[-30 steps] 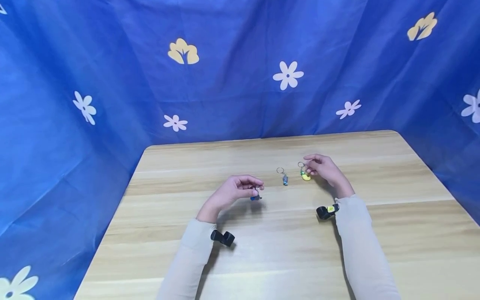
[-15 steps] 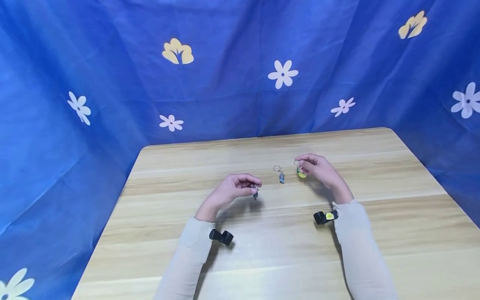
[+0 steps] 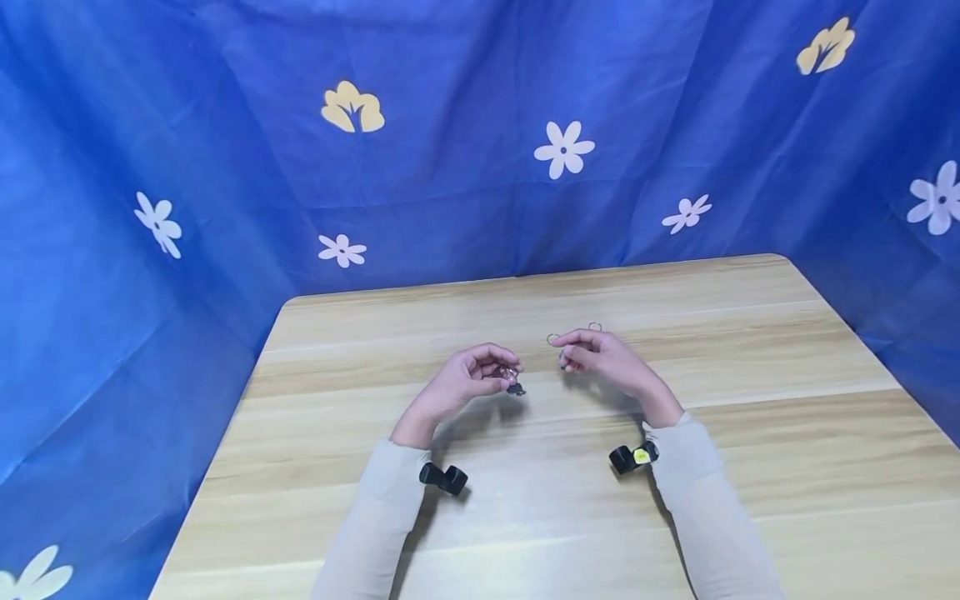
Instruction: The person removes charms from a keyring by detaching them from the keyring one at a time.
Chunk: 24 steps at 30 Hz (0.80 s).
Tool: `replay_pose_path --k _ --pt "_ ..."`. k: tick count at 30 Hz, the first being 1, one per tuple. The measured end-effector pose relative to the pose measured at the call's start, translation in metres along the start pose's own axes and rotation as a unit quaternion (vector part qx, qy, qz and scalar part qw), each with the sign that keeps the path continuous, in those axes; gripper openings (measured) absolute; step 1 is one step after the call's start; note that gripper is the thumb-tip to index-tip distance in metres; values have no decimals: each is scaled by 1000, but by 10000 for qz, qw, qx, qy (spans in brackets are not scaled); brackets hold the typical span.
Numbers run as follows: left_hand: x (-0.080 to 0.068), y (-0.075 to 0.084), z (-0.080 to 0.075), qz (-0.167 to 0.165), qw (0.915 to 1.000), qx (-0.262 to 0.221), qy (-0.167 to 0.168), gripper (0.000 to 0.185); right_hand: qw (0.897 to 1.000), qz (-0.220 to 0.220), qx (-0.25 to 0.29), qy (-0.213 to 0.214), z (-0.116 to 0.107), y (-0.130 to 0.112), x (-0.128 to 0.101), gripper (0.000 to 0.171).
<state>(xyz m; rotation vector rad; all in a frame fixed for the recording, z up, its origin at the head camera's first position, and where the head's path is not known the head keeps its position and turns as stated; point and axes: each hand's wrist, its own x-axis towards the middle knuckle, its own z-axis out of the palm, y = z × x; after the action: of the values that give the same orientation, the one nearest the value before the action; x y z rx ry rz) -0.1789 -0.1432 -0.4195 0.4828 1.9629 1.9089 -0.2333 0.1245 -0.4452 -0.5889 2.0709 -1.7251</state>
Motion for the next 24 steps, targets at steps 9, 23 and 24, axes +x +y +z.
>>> replay_pose_path --k 9,23,24 --pt "-1 -4 -1 62 10000 24 32 39 9972 -278 -435 -539 22 3 6 31" --pt "1 1 3 235 9996 104 79 38 9941 -415 -267 -963 35 -4 4 32" --pt "1 2 3 234 9996 129 64 37 9933 -451 -195 -1046 36 -4 4 32"
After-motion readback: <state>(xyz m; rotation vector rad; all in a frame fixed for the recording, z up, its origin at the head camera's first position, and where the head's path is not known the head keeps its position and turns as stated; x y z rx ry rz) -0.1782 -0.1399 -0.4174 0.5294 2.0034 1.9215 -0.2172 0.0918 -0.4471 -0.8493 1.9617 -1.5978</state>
